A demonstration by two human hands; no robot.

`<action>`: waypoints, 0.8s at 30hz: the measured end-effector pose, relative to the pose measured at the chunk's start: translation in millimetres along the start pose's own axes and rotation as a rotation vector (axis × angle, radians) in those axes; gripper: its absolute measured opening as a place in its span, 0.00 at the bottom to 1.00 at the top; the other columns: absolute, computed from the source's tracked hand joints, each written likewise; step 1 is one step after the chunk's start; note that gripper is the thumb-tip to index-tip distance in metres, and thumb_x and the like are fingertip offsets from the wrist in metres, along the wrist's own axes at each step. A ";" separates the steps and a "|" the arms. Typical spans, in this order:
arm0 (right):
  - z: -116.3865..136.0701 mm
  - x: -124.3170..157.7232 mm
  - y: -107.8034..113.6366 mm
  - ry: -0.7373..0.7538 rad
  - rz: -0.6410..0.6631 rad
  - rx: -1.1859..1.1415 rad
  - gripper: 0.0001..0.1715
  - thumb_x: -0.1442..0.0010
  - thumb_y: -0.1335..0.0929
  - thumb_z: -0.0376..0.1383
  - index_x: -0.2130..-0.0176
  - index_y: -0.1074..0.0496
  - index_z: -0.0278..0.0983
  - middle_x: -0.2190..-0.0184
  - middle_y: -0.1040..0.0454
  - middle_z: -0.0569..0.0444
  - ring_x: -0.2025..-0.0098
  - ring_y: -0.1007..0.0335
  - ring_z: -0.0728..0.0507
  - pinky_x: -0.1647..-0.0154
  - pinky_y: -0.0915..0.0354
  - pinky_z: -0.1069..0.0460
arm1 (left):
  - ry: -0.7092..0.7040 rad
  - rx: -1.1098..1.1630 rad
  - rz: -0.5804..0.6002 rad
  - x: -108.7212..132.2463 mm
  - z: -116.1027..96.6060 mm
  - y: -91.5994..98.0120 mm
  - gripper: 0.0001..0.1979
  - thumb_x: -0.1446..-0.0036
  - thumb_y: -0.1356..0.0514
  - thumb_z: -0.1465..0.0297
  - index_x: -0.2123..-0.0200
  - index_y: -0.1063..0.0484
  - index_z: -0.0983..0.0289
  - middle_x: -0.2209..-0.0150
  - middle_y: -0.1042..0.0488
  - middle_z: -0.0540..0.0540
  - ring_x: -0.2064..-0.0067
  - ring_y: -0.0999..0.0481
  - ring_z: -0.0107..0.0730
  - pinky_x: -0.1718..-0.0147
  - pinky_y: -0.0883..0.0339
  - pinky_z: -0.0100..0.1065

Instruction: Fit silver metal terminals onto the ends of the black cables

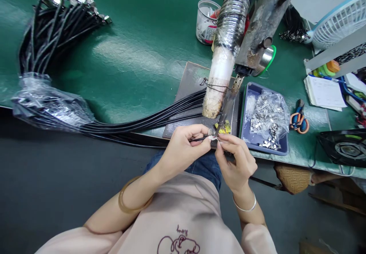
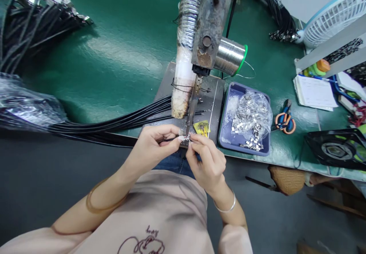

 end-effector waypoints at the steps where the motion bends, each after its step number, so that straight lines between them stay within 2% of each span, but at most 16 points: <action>1: 0.7 -0.6 0.3 0.004 -0.001 0.005 0.15 0.40 0.29 0.24 0.57 0.27 0.42 0.58 0.18 0.51 0.59 0.18 0.44 0.58 0.20 0.50 | -0.003 -0.004 0.001 -0.1 -0.4 0.3 0.07 0.46 0.40 0.72 0.76 0.30 0.67 0.80 0.50 0.43 0.78 0.52 0.19 0.79 0.56 0.25; 6: 3.3 -1.7 1.1 0.024 0.001 0.007 0.16 0.41 0.28 0.23 0.58 0.27 0.41 0.57 0.18 0.50 0.58 0.18 0.45 0.57 0.19 0.51 | -0.019 -0.016 0.010 -0.4 -3.6 0.8 0.07 0.46 0.41 0.73 0.75 0.28 0.68 0.80 0.49 0.43 0.78 0.53 0.19 0.80 0.57 0.25; 15: 6.9 -3.5 -0.2 0.035 0.037 0.015 0.13 0.41 0.30 0.23 0.61 0.30 0.40 0.56 0.18 0.48 0.58 0.18 0.45 0.58 0.19 0.51 | 0.047 0.008 0.036 -4.0 -0.5 0.8 0.05 0.50 0.40 0.73 0.76 0.29 0.68 0.80 0.51 0.43 0.78 0.55 0.19 0.81 0.60 0.24; 24: 3.8 -2.9 2.2 0.020 0.021 0.009 0.14 0.40 0.29 0.22 0.58 0.27 0.39 0.58 0.18 0.50 0.58 0.19 0.46 0.55 0.21 0.52 | -0.054 -0.093 0.015 -0.1 -8.7 0.3 0.06 0.47 0.42 0.74 0.75 0.29 0.69 0.80 0.50 0.42 0.78 0.52 0.19 0.80 0.56 0.23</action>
Point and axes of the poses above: each hand's wrist, its own x-axis away from the middle knuckle, its own y-axis out of the back of the hand, z = x × y, the point moved 7 cm from there along -x, towards the middle knuckle
